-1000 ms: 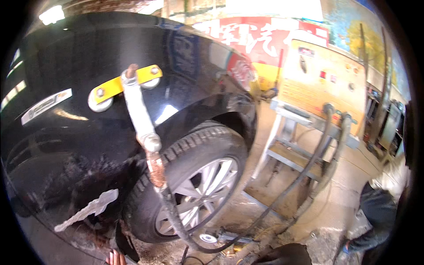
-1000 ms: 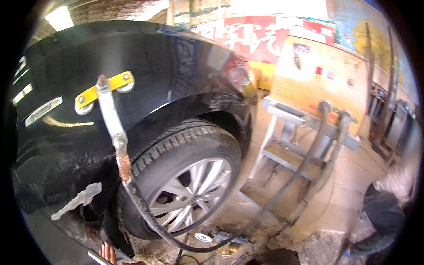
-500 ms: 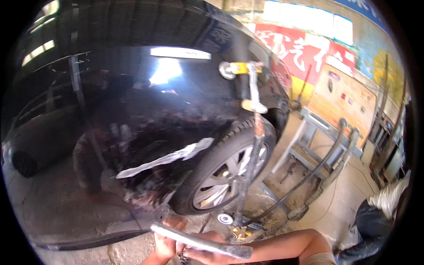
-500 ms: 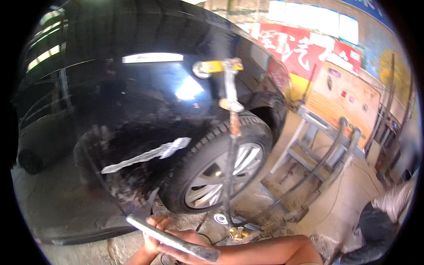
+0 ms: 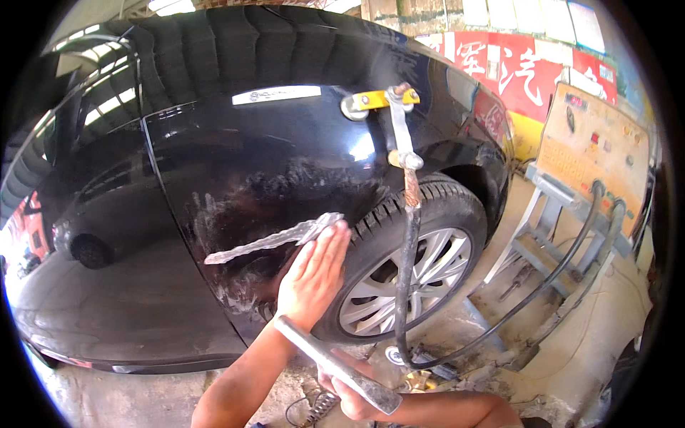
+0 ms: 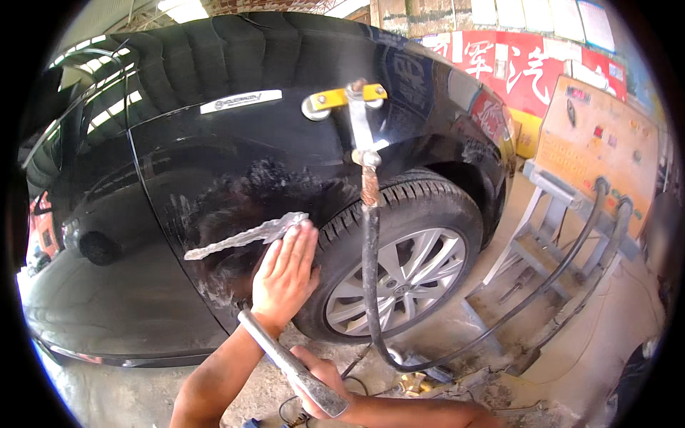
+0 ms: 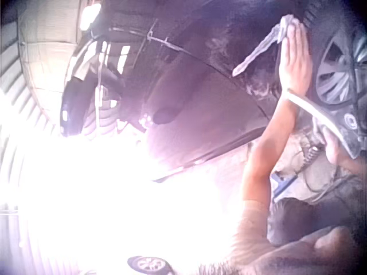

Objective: The person uses a dent puller attached to the car's side panel to pull out a dent, then applies a white substance and smooths it with a tool. They later use a power sander to grind the treated area.

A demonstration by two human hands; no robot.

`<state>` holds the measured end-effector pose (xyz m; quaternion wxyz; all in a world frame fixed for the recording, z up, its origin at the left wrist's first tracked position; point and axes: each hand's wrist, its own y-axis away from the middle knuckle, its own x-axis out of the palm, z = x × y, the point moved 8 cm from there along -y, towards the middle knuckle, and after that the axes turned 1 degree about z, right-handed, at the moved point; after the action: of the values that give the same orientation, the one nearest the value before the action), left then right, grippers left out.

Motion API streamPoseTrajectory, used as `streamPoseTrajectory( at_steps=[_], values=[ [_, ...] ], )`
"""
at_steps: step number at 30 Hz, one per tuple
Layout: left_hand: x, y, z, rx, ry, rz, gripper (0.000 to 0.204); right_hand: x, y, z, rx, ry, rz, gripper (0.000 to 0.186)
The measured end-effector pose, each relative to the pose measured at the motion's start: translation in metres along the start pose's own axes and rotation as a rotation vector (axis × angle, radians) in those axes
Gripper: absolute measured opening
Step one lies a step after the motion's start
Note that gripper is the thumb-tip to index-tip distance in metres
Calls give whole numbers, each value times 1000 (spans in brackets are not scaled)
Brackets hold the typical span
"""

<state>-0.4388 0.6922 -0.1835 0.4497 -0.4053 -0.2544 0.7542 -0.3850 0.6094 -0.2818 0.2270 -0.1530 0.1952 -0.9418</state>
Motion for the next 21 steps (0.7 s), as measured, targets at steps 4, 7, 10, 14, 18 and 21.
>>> streamPoseTrajectory(
  at_steps=[4, 7, 10, 14, 18, 21],
  values=[
    [10, 33, 1, -70, 39, 5, 68, -23, 1, -17, -68, -170, -142, 12],
    [17, 60, 3, -79, 6, 40, 71, -38, -4, -23, -72, -61, -174, 32],
    [15, 50, 0, -108, 43, 87, 70, -51, -13, -36, -189, 98, -156, 28],
    [7, 23, 3, -96, 31, 77, 70, -53, -27, -23, -318, 223, -152, 27],
    [14, 50, 10, -134, -54, 55, 58, -51, -43, -32, -287, 151, -179, 24],
    [16, 84, 12, -155, -113, 77, 52, -49, -53, -20, -330, 276, -158, 27]
  ],
)
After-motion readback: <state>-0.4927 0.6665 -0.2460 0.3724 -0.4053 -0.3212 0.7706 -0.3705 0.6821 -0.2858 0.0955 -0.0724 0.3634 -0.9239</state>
